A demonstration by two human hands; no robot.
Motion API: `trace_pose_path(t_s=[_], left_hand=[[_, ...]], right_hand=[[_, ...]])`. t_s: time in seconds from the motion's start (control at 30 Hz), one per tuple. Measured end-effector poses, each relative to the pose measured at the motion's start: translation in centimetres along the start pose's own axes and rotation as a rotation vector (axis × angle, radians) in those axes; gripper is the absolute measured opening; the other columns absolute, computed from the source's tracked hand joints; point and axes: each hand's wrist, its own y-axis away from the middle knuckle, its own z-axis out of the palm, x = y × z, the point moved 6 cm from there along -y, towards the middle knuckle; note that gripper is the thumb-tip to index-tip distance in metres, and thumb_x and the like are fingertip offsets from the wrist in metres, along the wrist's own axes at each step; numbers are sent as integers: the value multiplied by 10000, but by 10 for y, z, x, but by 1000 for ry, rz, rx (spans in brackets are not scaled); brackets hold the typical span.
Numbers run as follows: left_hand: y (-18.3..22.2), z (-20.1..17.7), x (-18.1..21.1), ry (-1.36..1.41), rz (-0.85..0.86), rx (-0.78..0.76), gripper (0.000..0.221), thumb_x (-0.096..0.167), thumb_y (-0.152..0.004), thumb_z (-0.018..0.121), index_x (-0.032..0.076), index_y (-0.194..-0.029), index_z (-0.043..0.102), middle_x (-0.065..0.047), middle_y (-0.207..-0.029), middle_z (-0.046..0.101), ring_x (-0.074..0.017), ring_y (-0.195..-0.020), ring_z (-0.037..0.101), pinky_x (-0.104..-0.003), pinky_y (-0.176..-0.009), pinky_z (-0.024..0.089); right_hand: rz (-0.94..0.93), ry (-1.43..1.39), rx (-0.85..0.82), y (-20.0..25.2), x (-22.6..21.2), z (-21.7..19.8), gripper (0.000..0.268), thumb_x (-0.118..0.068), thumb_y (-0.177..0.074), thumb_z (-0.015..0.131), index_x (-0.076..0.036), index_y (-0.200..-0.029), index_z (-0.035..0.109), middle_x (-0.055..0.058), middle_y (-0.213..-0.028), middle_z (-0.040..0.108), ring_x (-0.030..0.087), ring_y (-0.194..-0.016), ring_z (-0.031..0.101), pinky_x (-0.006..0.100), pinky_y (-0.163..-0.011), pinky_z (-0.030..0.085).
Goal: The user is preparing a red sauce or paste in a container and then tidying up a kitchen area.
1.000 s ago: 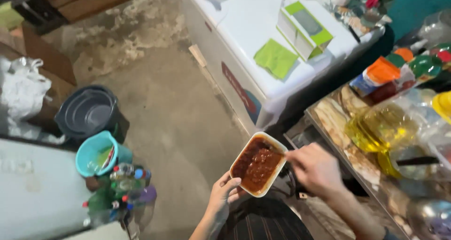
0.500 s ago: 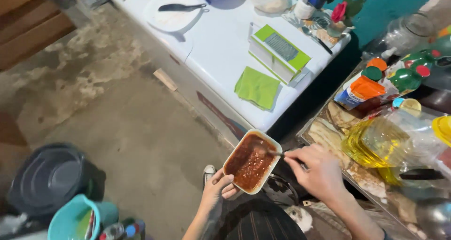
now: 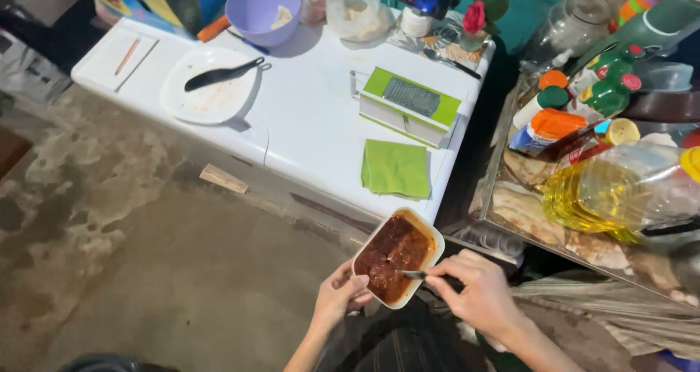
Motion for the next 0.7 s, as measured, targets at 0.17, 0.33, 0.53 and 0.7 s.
trace_pose_path(t_s=[0.17,0.33,0.53,0.7], left_hand=[[-11,24,36,-60,-89,-46,529,185,-860,721,34,-1354,605,-5,-936,700,-66,-731,658,-264,-751,610],[-50,27,21,-43,-40,-175,542,212,-896,749,-2,-1376,615,-44,-912,659,-89,-702,608,-260,-668,529],[-66,66,53,-119,-130,-107,562,258,-829,716,43,-1337,607,-16,-1016,745,-102,-783,709,-280,-736,611],[-91,73,58,-154,-66,-207,563,264,-876,764,9,-1363,638,-58,-988,680,-139,-740,622,-340,-697,554]], right_hand=[[19,195,216,-27,-5,-34,118,-198,-754,814,-104,-819,781,44,-766,748,234,-719,682,359,-636,536],[0,369,328,-38,11,-36,96,-167,-789,791,-91,-844,771,52,-780,738,263,-761,670,378,-664,537],[100,118,196,-54,36,-41,120,-203,-755,814,-110,-828,790,42,-751,741,252,-710,670,374,-629,528],[46,88,88,-63,53,-50,140,-230,-736,825,-103,-783,789,44,-772,765,273,-719,676,376,-623,527]])
